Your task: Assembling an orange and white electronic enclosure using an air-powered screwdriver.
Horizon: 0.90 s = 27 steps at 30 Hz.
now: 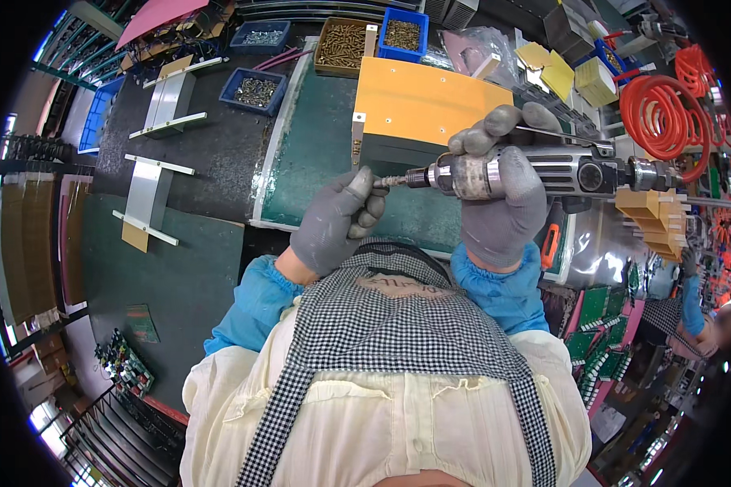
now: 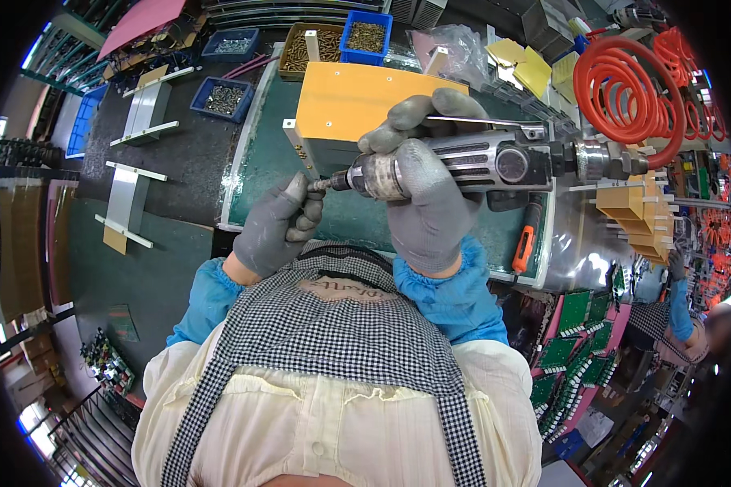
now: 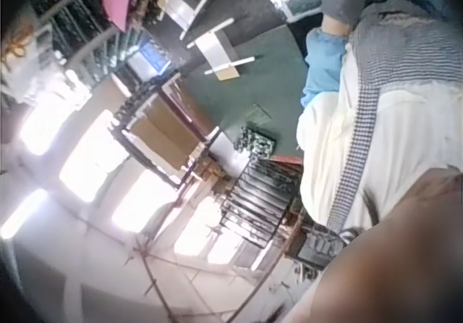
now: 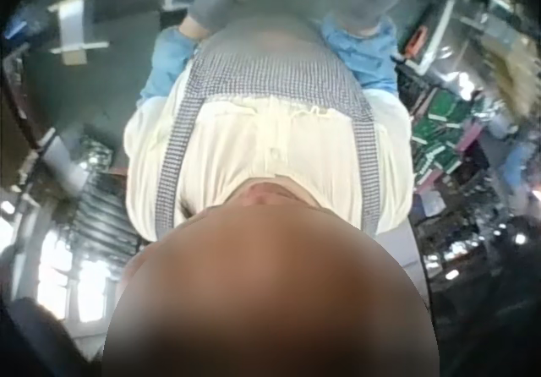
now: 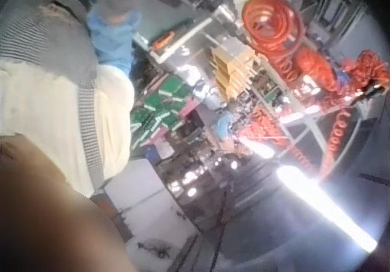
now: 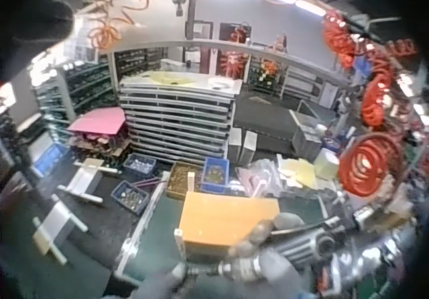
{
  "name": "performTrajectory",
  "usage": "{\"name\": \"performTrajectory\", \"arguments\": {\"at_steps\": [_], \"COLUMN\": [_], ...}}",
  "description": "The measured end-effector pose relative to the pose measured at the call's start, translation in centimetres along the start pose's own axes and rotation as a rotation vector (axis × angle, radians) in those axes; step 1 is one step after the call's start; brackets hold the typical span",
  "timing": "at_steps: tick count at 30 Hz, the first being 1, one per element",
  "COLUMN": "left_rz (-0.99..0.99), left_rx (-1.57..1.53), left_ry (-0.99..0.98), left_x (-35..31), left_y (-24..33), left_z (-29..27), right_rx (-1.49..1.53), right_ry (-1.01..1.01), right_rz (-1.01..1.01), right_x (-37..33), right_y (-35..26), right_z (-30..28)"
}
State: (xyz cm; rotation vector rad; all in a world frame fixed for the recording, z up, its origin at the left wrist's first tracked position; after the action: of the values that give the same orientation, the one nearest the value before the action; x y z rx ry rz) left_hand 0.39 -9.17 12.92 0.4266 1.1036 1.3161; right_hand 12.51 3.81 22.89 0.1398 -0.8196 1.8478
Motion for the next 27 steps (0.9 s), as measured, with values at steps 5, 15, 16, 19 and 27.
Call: {"name": "performTrajectory", "arguments": {"at_steps": [5, 15, 16, 19, 27], "left_rz": [-0.013, 0.318, 0.288, 0.304, 0.294], "left_rx": [0.085, 0.065, 0.002, 0.513, 0.849], "left_ry": [-0.019, 0.163, 0.085, 0.214, 0.309], "left_x": [0.4, 3.1, 5.1, 10.6, 14.3], "left_y": [-0.1, 11.2, 11.4, 10.9, 8.9], "left_z": [0.5, -5.7, -6.4, -7.1, -4.0], "right_rx": [-0.017, -0.275, -0.244, -0.503, -0.542], "right_ry": [0.049, 0.103, 0.113, 0.054, 0.019], "right_rz": [-0.026, -0.310, -0.245, -0.238, -0.130], "right_x": [-0.1, 8.0, 8.9, 10.9, 13.1], "right_y": [-1.2, -7.5, -7.1, -4.7, -1.1], "right_z": [-0.5, -0.6, -1.6, -3.0, -3.6]}}
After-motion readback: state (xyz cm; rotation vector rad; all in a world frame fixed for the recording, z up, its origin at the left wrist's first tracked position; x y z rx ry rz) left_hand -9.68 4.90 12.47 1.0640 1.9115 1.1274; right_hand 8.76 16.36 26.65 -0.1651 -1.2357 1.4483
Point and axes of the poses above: each hand's wrist, its own x-axis towards the middle knuckle, its own z-axis out of the palm, y = z × x, the point moved 4 cm from there along x, towards the middle knuckle, and after that the axes turned 15 degrees about x, right-handed, at the moved point
